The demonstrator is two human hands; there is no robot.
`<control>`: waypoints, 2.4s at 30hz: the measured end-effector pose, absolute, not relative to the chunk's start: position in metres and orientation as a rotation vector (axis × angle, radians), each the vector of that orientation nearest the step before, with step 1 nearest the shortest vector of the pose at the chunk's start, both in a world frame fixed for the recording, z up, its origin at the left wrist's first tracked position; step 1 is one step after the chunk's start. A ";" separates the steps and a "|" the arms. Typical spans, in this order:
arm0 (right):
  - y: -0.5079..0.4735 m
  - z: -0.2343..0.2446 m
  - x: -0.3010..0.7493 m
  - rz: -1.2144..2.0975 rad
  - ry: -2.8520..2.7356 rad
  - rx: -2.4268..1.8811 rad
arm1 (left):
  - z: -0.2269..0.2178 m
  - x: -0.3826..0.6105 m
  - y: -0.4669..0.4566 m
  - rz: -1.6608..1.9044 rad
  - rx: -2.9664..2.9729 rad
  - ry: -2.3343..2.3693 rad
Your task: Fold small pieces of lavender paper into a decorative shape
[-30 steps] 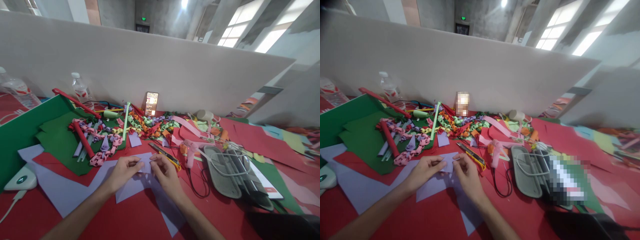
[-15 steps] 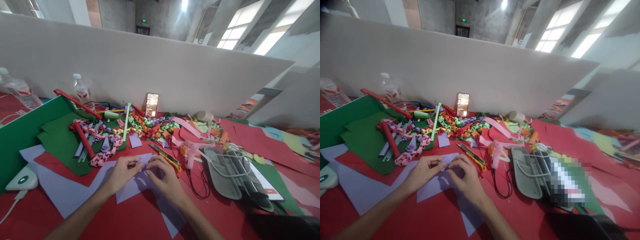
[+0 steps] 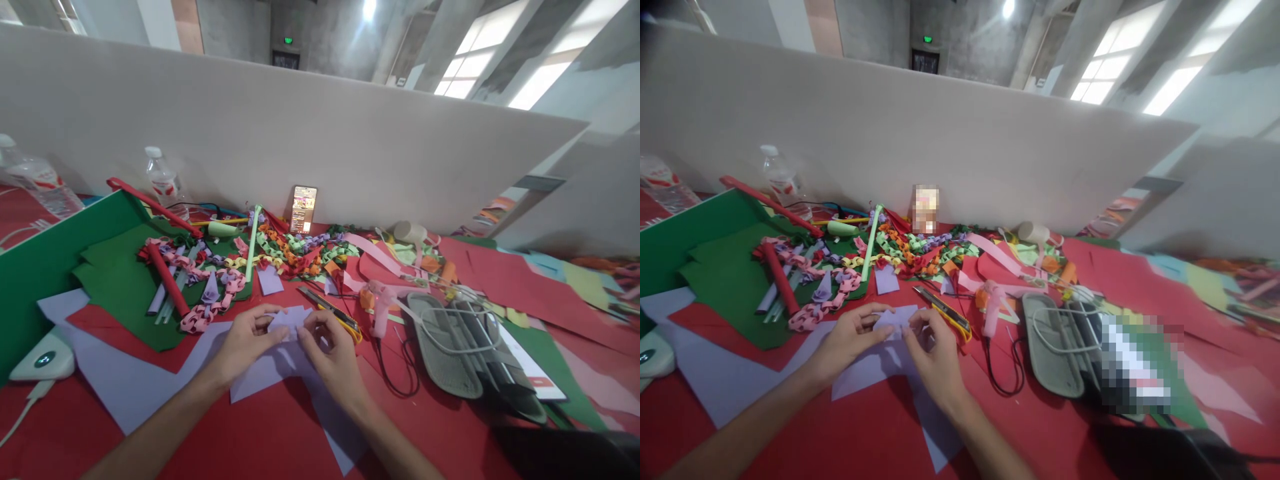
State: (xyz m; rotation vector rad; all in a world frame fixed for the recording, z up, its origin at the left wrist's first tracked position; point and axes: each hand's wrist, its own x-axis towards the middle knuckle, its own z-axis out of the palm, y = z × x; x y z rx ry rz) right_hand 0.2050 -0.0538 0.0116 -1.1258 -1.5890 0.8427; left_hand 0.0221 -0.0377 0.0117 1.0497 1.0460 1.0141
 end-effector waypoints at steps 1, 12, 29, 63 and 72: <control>-0.055 0.012 0.206 0.784 -1.626 -1.111 | 0.011 0.022 -0.037 1.036 1.014 1.031; -0.060 0.010 0.207 0.611 -2.060 -0.942 | 0.012 0.019 -0.038 0.977 1.072 1.041; -0.057 0.011 0.205 0.720 -1.827 -1.102 | 0.017 0.014 -0.041 0.768 1.204 0.909; -0.052 0.013 0.209 0.997 -1.699 -1.198 | 0.029 0.015 -0.042 0.694 1.263 0.885; -0.048 0.011 0.209 1.247 -1.482 -1.110 | 0.023 0.013 -0.039 0.810 1.229 0.916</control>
